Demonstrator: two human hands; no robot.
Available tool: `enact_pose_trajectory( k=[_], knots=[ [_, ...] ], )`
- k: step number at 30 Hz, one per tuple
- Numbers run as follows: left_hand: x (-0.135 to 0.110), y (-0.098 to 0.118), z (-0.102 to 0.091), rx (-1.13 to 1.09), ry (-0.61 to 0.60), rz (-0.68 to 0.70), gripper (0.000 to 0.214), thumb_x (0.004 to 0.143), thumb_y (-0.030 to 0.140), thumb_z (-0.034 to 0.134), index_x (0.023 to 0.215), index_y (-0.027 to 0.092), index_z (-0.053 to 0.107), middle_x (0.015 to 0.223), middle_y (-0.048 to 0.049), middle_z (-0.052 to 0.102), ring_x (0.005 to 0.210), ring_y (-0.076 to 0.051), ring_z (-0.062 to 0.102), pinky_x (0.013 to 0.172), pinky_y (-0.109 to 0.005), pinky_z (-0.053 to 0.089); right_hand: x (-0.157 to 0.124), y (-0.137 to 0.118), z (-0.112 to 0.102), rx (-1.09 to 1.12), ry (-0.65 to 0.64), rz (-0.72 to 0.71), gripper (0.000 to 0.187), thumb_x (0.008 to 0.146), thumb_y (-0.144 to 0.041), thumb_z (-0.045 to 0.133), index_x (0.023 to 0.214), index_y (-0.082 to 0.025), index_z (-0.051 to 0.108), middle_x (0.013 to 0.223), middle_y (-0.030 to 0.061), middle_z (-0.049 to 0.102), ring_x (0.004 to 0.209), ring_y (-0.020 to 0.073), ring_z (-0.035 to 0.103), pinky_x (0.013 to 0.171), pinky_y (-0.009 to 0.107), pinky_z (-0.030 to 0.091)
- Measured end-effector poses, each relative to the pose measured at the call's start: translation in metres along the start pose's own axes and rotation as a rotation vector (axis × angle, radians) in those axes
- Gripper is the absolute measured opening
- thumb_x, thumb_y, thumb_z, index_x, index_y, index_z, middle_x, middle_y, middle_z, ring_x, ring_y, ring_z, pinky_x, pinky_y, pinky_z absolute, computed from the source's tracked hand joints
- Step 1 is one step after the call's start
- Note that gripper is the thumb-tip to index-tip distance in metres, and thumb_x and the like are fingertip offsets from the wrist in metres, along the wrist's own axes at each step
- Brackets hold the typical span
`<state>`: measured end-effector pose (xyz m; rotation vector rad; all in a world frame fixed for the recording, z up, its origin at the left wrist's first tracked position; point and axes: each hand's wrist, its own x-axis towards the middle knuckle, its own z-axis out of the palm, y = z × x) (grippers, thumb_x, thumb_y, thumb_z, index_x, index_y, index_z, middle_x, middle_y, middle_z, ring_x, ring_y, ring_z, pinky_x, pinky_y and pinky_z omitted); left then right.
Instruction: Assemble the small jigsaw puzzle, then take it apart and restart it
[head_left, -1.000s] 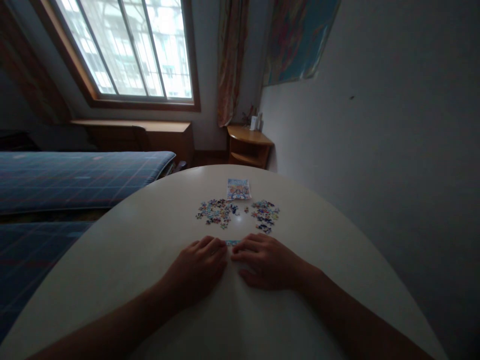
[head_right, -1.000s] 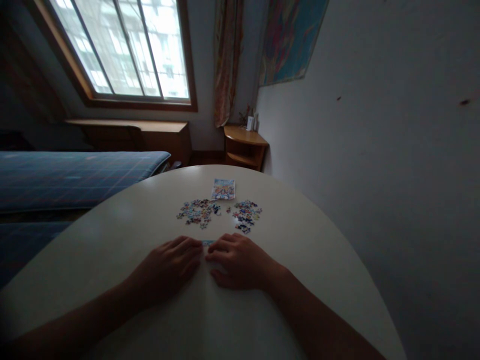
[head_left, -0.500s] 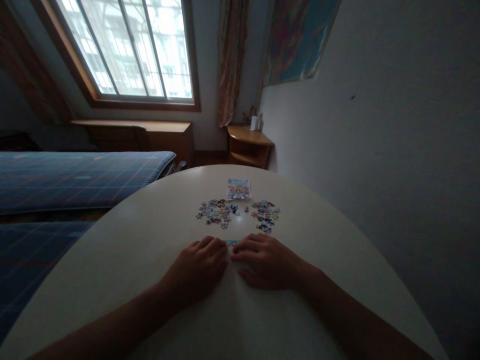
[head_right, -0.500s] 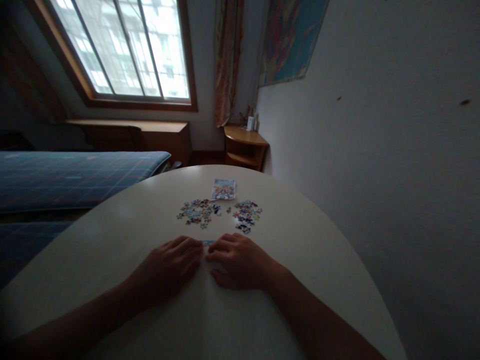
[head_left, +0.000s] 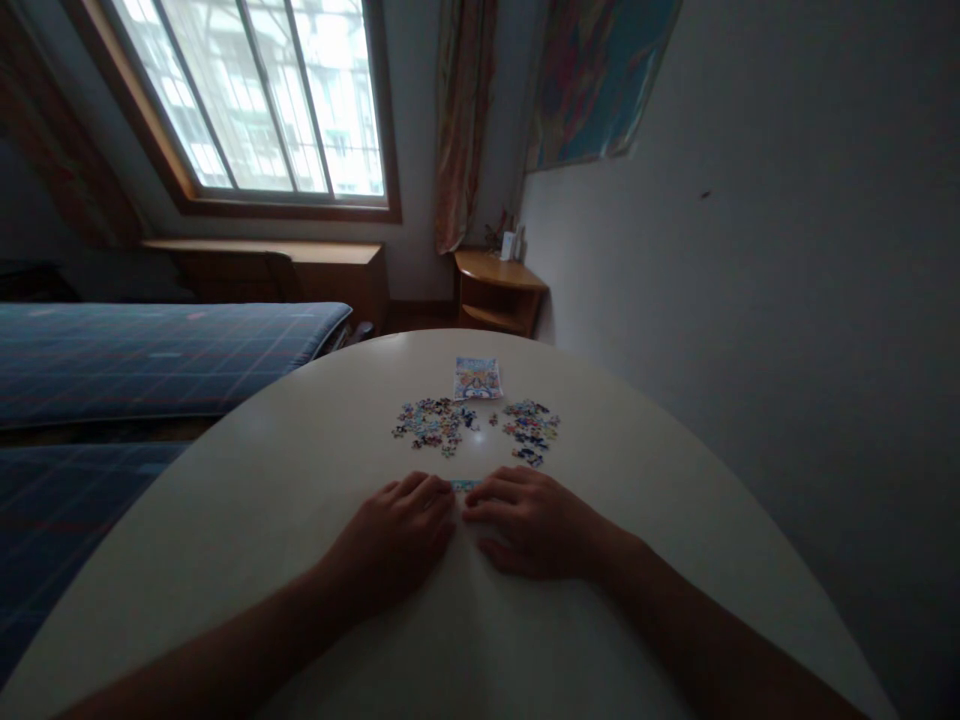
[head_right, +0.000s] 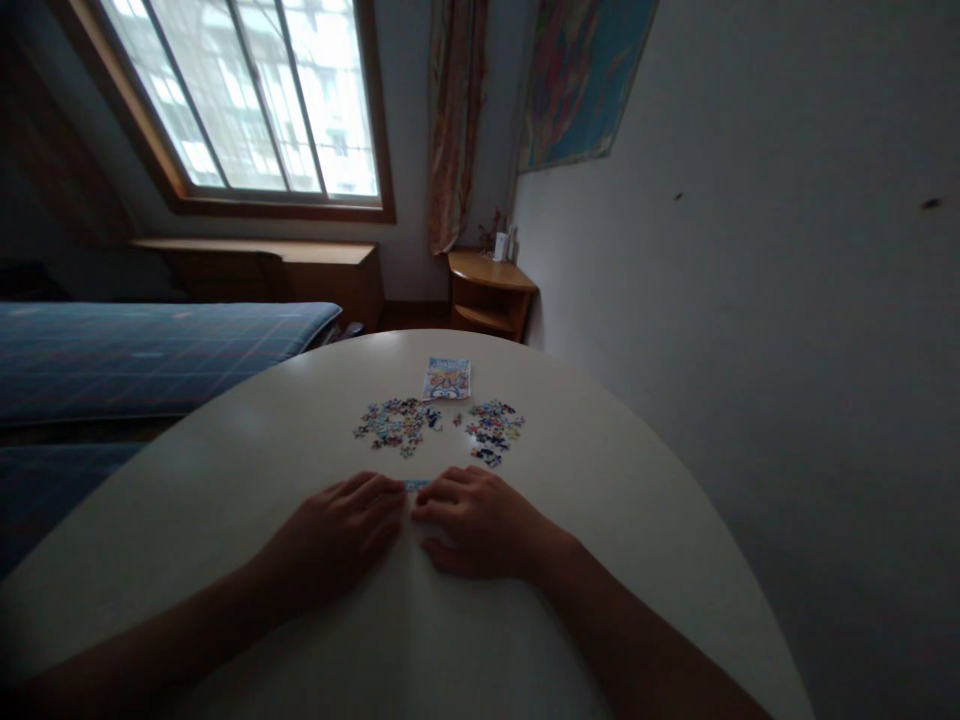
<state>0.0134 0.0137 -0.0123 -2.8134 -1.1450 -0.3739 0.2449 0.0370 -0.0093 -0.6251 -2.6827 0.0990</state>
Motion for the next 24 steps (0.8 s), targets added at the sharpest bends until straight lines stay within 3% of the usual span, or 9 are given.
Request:
enact_pose_trajectory(
  k=[24],
  knots=[
    [-0.0001, 0.0013, -0.0015, -0.011, -0.018, -0.014, 0.015, 0.094, 0.013, 0.053, 0.104, 0.014, 0.063, 0.111, -0.0095, 0.067, 0.103, -0.026, 0.062, 0.086, -0.046, 0.059, 0.0004, -0.0009, -0.0003, 0.003, 0.006, 0.002, 0.025, 0.086, -0.029, 0.064, 0.109, -0.020, 0.068, 0.111, 0.0071, 0.072, 0.102, 0.0205, 0.064, 0.091, 0.037, 0.052]
  ],
)
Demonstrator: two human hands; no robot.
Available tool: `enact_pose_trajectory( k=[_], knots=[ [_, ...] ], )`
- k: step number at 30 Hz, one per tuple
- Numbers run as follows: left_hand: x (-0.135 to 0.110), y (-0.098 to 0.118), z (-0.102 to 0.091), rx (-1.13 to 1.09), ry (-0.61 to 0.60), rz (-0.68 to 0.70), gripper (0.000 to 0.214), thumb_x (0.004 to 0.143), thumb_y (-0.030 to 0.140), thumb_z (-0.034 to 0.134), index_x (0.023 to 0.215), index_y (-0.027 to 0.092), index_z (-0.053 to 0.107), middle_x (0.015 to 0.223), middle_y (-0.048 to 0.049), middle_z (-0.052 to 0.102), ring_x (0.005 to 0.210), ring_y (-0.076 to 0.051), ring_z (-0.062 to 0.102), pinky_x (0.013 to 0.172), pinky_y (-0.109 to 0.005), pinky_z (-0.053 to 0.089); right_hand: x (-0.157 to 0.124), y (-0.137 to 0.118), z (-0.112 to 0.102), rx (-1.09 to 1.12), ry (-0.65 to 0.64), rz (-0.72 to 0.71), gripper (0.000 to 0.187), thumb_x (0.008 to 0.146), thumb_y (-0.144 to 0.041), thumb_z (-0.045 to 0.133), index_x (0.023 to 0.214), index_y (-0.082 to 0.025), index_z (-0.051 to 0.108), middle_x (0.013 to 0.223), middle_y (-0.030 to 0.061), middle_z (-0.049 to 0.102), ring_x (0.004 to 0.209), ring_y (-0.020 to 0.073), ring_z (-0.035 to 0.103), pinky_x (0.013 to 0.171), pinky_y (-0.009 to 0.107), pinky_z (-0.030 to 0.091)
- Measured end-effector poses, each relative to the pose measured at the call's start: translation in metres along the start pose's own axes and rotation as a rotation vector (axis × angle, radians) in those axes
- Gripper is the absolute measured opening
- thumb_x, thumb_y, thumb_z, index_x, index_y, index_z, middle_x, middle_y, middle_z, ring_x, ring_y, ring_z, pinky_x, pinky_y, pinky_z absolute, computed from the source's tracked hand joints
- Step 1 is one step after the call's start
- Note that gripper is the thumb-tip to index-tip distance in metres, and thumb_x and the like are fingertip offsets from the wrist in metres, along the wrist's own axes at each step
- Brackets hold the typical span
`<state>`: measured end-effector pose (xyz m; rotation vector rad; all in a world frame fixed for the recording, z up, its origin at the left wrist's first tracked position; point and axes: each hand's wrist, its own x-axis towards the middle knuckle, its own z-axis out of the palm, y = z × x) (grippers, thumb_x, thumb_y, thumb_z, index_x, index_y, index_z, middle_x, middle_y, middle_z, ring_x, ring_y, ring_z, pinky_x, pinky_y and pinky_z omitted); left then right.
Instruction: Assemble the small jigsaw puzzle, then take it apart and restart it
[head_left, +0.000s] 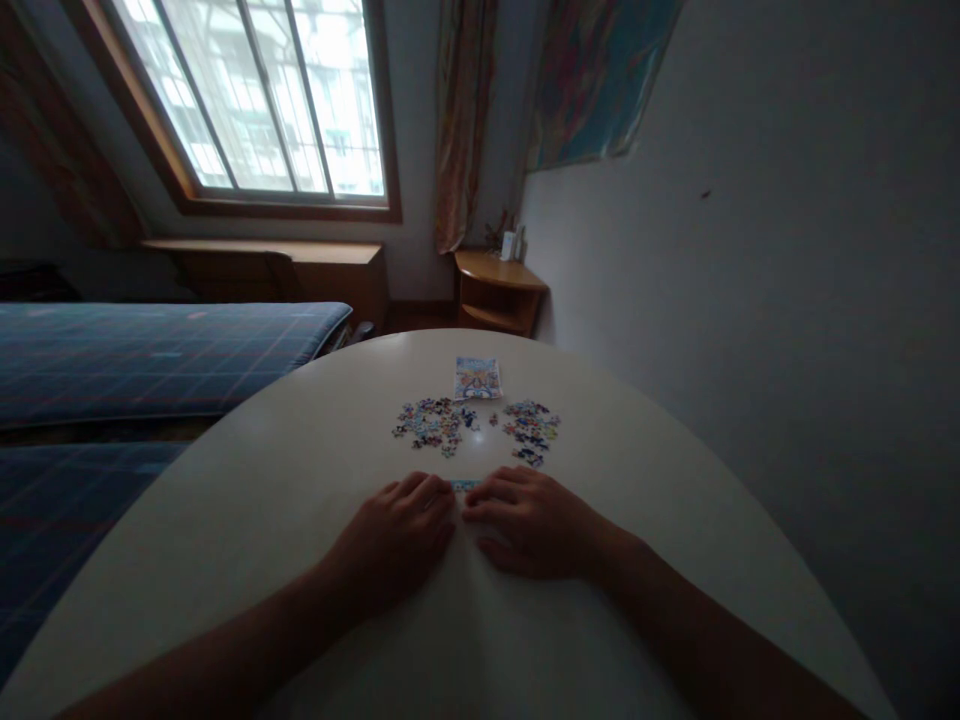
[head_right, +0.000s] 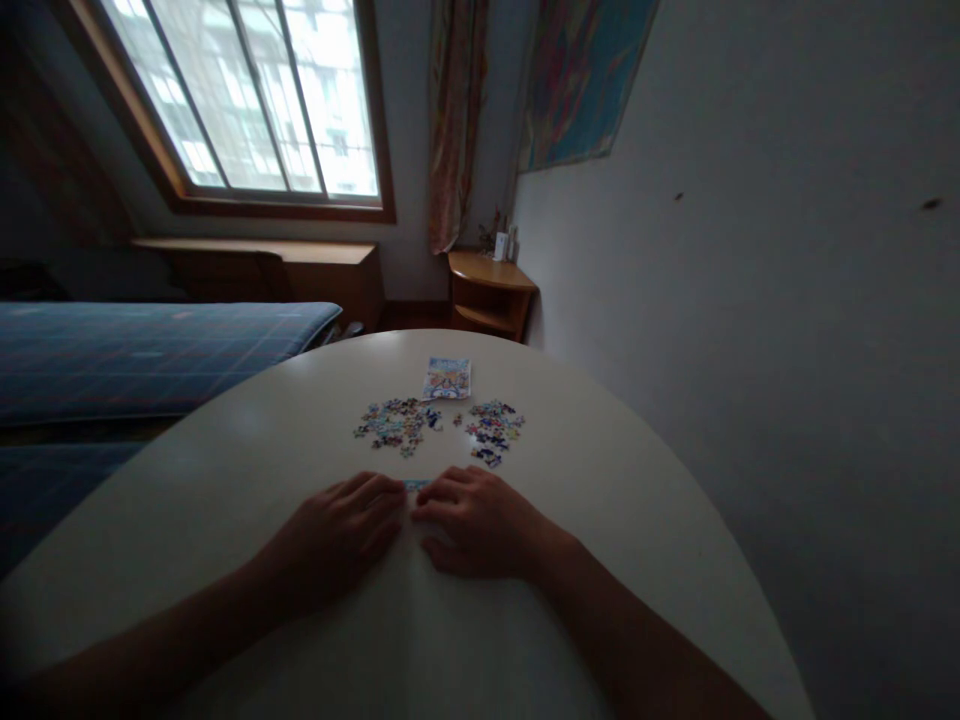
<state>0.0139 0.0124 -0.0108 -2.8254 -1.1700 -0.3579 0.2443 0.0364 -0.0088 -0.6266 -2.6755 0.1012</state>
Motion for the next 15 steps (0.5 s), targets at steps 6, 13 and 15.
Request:
enact_pose_trajectory(
  k=[6, 13, 15],
  knots=[
    [0.0001, 0.0002, -0.0004, -0.003, 0.013, 0.002, 0.016, 0.093, 0.013, 0.054, 0.106, 0.014, 0.063, 0.111, -0.0098, 0.066, 0.103, -0.026, 0.062, 0.084, -0.045, 0.059, -0.0011, 0.0013, 0.0017, -0.006, -0.006, -0.001, 0.025, 0.088, -0.031, 0.062, 0.110, -0.021, 0.067, 0.112, 0.0070, 0.071, 0.102, 0.0207, 0.063, 0.091, 0.038, 0.051],
    [0.0013, 0.0009, -0.0021, 0.007, 0.012, 0.015, 0.014, 0.094, 0.013, 0.053, 0.103, 0.014, 0.063, 0.108, -0.0102, 0.066, 0.100, -0.026, 0.062, 0.082, -0.045, 0.059, -0.0002, 0.0005, -0.0001, -0.001, -0.010, 0.000, 0.024, 0.087, -0.029, 0.063, 0.109, -0.021, 0.068, 0.111, 0.0074, 0.072, 0.102, 0.0205, 0.064, 0.090, 0.037, 0.051],
    [0.0008, 0.0003, -0.0008, -0.003, 0.013, 0.002, 0.015, 0.093, 0.013, 0.055, 0.105, 0.014, 0.062, 0.109, -0.0100, 0.066, 0.101, -0.026, 0.062, 0.083, -0.044, 0.059, 0.0000, 0.0003, -0.0003, -0.001, -0.009, 0.001, 0.024, 0.087, -0.029, 0.063, 0.110, -0.021, 0.068, 0.112, 0.0072, 0.072, 0.102, 0.0208, 0.064, 0.090, 0.038, 0.051]
  ],
)
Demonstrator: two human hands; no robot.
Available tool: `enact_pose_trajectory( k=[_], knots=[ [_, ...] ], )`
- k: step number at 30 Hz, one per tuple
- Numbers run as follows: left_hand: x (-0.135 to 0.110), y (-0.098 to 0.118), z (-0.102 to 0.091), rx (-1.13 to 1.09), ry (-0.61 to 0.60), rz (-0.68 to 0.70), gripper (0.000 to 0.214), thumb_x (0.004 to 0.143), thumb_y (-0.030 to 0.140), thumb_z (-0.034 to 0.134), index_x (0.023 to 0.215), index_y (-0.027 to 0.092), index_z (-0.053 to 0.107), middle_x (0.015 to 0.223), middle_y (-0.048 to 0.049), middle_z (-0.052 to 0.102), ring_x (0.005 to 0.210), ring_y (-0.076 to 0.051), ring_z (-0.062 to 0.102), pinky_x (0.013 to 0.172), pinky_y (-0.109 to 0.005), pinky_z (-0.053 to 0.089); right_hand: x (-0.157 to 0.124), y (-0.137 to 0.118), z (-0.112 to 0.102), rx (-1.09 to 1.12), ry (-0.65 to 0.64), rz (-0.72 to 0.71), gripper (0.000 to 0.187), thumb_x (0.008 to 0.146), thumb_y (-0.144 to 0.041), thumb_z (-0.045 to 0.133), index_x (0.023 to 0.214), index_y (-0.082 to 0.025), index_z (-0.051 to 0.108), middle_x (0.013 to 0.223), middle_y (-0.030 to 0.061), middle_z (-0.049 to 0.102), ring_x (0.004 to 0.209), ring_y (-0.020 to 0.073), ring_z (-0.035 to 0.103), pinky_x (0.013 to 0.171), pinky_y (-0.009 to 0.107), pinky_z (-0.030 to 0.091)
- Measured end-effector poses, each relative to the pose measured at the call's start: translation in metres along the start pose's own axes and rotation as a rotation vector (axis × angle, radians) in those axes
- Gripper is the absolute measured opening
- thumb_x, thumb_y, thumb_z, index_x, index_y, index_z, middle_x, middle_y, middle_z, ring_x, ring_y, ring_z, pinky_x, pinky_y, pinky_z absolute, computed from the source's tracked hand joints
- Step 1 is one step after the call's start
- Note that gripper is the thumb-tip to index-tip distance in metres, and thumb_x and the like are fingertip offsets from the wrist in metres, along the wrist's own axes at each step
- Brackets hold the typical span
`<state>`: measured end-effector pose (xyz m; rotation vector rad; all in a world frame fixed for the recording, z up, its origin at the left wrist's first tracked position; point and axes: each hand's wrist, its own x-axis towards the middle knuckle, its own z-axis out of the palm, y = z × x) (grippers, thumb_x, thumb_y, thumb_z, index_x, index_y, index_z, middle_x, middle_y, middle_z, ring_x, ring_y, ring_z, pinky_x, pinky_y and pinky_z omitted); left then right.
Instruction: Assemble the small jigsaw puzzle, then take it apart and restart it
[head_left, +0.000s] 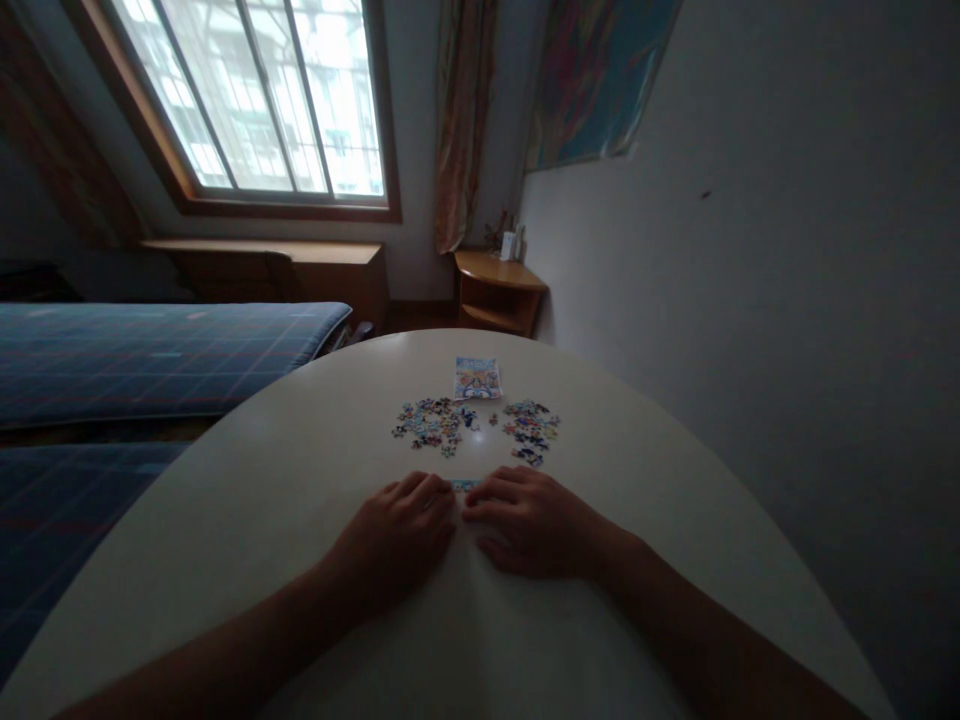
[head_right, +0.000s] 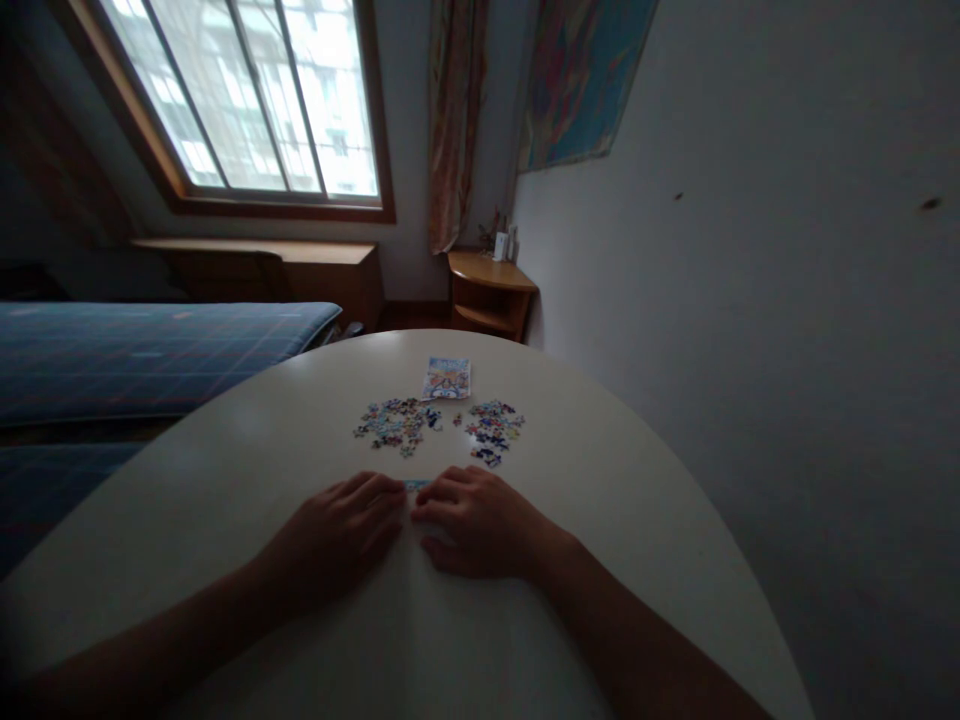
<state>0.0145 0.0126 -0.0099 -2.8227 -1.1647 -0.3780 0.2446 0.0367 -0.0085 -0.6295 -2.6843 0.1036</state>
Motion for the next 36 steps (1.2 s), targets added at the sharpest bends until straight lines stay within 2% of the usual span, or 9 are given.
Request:
enact_pose_trajectory(
  k=[16, 36],
  knots=[
    [-0.0011, -0.0007, 0.0027, 0.027, 0.010, 0.012, 0.014, 0.093, 0.013, 0.053, 0.104, 0.015, 0.062, 0.109, -0.0099, 0.066, 0.101, -0.025, 0.062, 0.084, -0.043, 0.059, 0.0006, -0.0006, -0.0008, -0.002, 0.009, -0.003, 0.024, 0.087, -0.030, 0.063, 0.109, -0.021, 0.068, 0.110, 0.0071, 0.072, 0.100, 0.0213, 0.064, 0.090, 0.038, 0.052],
    [-0.0003, -0.0001, -0.0010, -0.003, -0.043, -0.002, 0.015, 0.094, 0.014, 0.054, 0.106, 0.015, 0.062, 0.112, -0.0087, 0.066, 0.103, -0.026, 0.061, 0.086, -0.045, 0.058, -0.0006, 0.0015, 0.0018, 0.011, 0.008, -0.007, 0.025, 0.087, -0.029, 0.063, 0.110, -0.020, 0.068, 0.111, 0.0068, 0.072, 0.101, 0.0209, 0.063, 0.091, 0.037, 0.052]
  ],
)
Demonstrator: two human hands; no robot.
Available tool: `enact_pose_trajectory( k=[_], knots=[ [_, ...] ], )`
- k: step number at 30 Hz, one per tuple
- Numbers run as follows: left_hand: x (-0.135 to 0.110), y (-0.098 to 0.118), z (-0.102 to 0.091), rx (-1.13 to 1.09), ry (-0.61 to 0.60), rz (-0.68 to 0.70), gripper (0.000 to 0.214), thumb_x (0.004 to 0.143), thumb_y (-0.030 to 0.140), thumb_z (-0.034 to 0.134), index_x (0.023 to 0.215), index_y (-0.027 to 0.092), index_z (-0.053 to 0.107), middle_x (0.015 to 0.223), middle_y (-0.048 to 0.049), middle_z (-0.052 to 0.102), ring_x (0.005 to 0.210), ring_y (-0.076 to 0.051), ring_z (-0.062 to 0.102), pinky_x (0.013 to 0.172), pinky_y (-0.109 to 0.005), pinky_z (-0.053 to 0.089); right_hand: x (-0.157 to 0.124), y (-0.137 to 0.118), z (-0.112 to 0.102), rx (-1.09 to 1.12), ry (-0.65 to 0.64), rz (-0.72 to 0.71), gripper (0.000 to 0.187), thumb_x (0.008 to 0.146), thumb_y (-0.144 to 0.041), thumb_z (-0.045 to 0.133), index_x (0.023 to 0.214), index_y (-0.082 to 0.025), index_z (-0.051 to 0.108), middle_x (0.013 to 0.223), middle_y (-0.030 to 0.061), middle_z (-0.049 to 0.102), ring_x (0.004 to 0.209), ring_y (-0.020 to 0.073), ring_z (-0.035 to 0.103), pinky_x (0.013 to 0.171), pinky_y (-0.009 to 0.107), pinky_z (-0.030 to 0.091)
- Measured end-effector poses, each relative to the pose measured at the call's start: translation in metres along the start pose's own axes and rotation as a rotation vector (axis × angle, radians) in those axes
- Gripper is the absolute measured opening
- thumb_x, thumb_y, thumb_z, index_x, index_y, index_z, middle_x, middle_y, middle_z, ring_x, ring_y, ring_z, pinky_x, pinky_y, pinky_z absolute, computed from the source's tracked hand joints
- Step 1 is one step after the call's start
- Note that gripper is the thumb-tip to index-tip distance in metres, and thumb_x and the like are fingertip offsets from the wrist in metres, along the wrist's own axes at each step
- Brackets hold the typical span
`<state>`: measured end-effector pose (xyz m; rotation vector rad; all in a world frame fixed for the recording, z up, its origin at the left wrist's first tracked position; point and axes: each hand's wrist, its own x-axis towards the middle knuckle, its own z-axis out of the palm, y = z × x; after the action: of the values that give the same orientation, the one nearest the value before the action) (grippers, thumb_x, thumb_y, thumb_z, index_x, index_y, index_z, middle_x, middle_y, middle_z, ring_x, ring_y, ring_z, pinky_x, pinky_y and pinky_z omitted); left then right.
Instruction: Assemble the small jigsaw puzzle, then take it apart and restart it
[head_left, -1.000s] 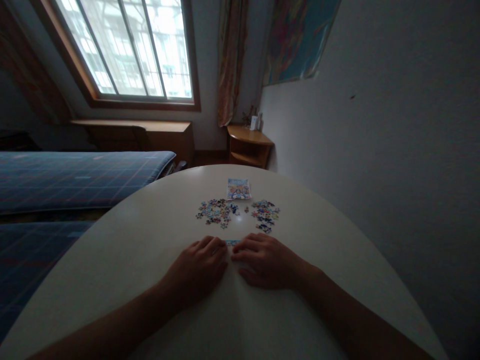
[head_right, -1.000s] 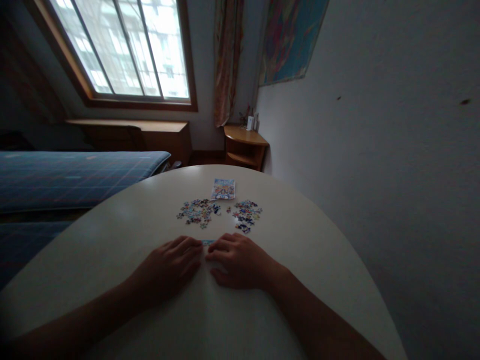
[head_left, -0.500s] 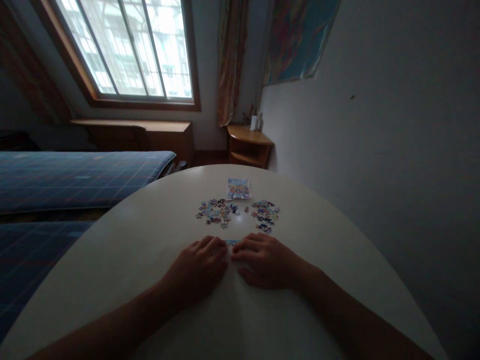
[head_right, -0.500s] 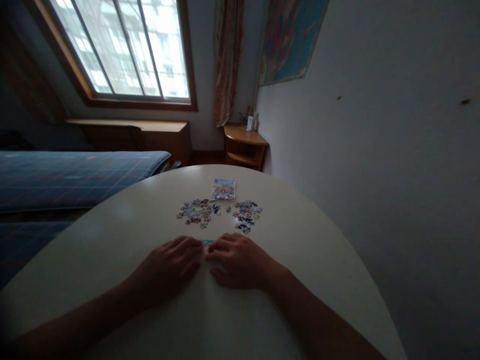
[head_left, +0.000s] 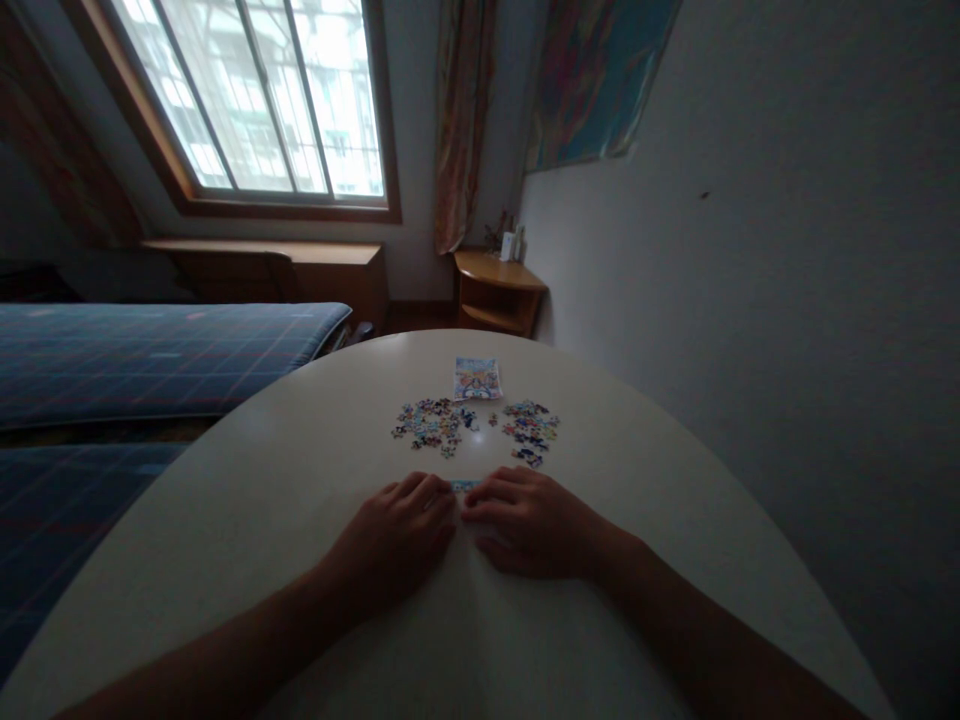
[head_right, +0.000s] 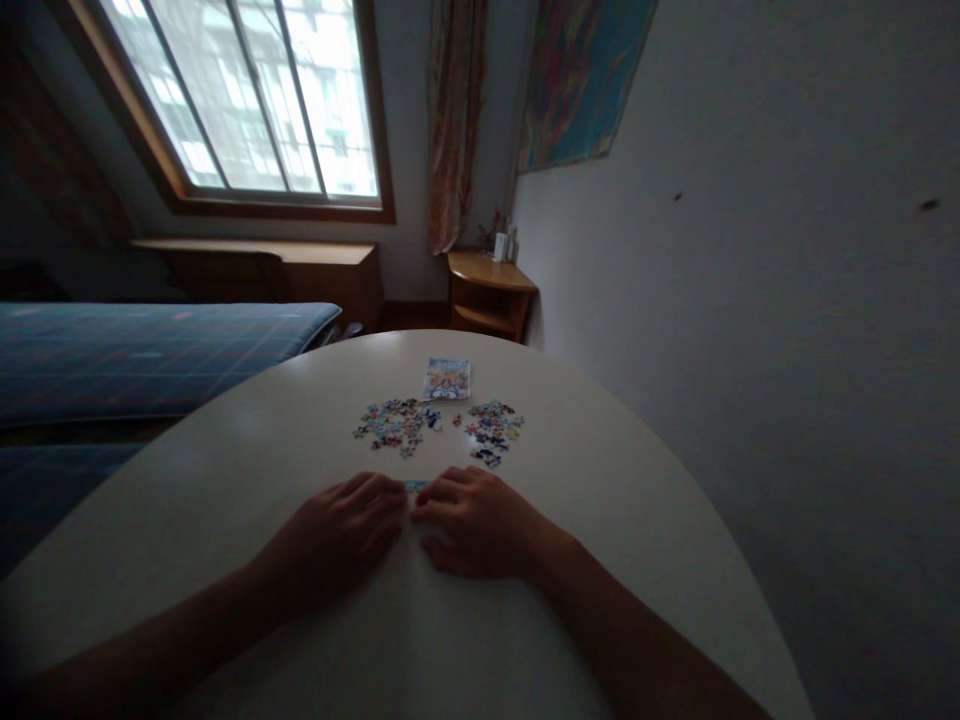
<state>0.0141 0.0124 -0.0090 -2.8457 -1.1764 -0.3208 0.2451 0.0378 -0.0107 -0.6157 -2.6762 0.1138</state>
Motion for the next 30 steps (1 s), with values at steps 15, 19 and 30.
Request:
enact_pose_trajectory(
  k=[15, 19, 30],
  knots=[
    [0.002, 0.002, -0.005, -0.028, -0.050, -0.050, 0.018, 0.094, 0.017, 0.055, 0.110, 0.015, 0.062, 0.116, -0.0099, 0.064, 0.107, -0.026, 0.060, 0.090, -0.044, 0.057, 0.029, 0.022, -0.002, -0.061, 0.154, 0.298, 0.016, 0.093, -0.018, 0.059, 0.101, -0.019, 0.073, 0.103, 0.0070, 0.073, 0.099, 0.0203, 0.062, 0.095, 0.037, 0.049],
    [0.002, 0.001, -0.004, -0.024, -0.038, -0.045, 0.018, 0.094, 0.018, 0.055, 0.110, 0.015, 0.062, 0.116, -0.0103, 0.064, 0.107, -0.027, 0.060, 0.089, -0.044, 0.057, 0.059, 0.043, 0.000, -0.154, 0.062, 0.428, 0.028, 0.097, -0.018, 0.051, 0.118, -0.014, 0.068, 0.118, 0.0098, 0.071, 0.115, 0.0225, 0.058, 0.106, 0.037, 0.041],
    [0.002, 0.001, -0.003, -0.026, -0.048, -0.055, 0.020, 0.095, 0.020, 0.054, 0.112, 0.014, 0.062, 0.118, -0.0116, 0.063, 0.110, -0.028, 0.059, 0.091, -0.045, 0.056, 0.064, 0.072, 0.000, -0.299, -0.112, 0.590, 0.042, 0.098, -0.020, 0.043, 0.138, -0.015, 0.054, 0.130, 0.0126, 0.065, 0.122, 0.0264, 0.053, 0.102, 0.037, 0.040]
  ],
)
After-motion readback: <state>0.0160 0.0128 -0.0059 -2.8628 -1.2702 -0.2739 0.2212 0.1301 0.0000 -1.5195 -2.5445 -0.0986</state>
